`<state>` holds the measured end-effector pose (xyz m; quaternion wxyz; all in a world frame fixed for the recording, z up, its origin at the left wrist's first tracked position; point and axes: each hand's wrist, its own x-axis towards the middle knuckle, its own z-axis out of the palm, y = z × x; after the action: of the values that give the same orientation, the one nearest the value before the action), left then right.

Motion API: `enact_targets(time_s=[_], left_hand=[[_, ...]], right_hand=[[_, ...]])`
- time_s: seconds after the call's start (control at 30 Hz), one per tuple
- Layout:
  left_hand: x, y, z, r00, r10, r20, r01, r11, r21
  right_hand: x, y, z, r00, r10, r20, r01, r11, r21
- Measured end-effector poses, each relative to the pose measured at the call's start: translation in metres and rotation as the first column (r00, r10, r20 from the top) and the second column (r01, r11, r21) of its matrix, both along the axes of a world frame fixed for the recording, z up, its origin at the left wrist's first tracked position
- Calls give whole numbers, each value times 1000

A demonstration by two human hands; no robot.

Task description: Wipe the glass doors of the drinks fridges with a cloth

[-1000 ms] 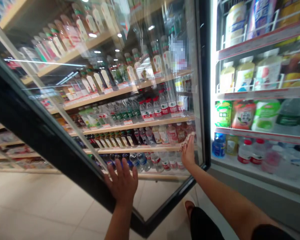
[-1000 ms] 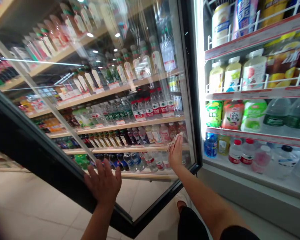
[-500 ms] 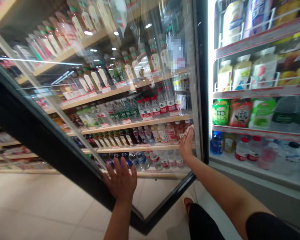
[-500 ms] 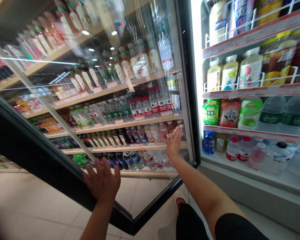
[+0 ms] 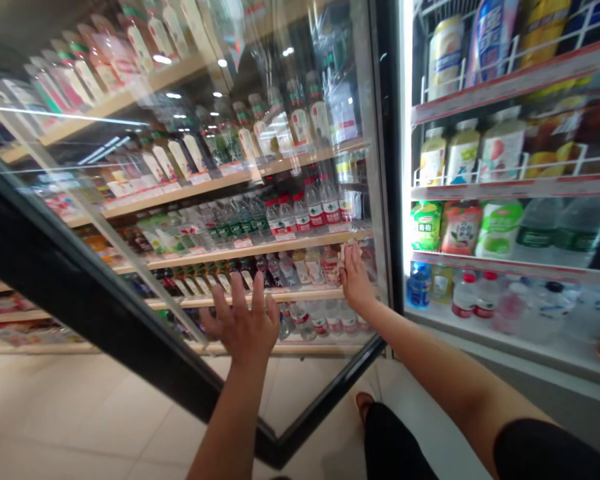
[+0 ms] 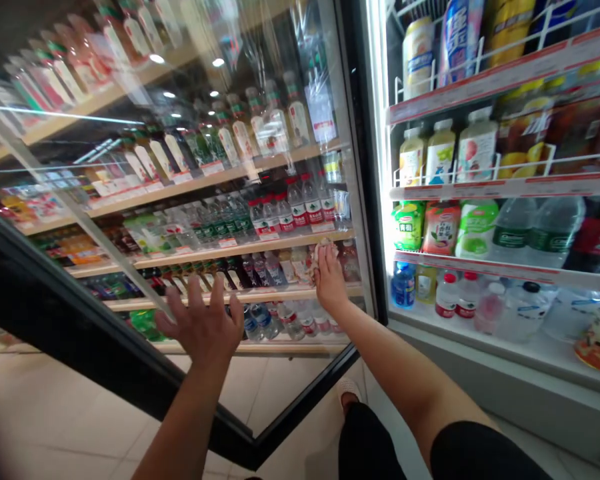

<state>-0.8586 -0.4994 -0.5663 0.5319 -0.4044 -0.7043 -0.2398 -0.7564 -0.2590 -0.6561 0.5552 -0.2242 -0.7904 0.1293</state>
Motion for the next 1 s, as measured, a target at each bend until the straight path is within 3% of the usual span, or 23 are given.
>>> enact_targets(time_s=[0.07,0.13,0.3,0.37,0.43,0.5,0.57,0.63,0.73,0.87,0.93,1.0], left_hand=[[5,15,24,999,-13,47,15,999,-32],[9,24,38,997,1,76,2,999,-38],[10,24,37,997,0,75,3,999,-51],[10,21,35,997,7,83,-2,998,-57],[11,20,36,995,7,95,-1,998,-58],[12,20,36,995,-4,103,10,999,-52],[12,19,36,995,-13,101,18,999,-48],[11,19,35,996,-22,89,27,998,-52],[8,20,33,997,-25,76,29,998,-48],[8,21,32,999,4,38,-2,999,-45],[12,21,32,1000,12,24,-11,999,-33],[16,21,32,1000,1,29,-1,1000,-11]], right_hand=[[5,2,0,999,0,42,1,1000,-27],[7,1,12,999,0,39,2,999,-46],[-2,-14,68,994,66,-82,-59,995,81],[-7,-19,79,993,90,-81,-79,989,129],[-10,-15,70,994,50,-95,-42,996,80],[-10,-2,45,983,-63,-172,49,995,-88],[-7,18,19,944,-200,-263,122,951,-285],[-5,40,7,911,-277,-306,148,911,-384],[-6,62,26,911,-271,-311,147,917,-369],[-13,60,63,942,-155,-297,99,976,-195],[-12,54,59,944,-111,-310,63,985,-158],[-8,51,41,920,-157,-359,58,961,-270]])
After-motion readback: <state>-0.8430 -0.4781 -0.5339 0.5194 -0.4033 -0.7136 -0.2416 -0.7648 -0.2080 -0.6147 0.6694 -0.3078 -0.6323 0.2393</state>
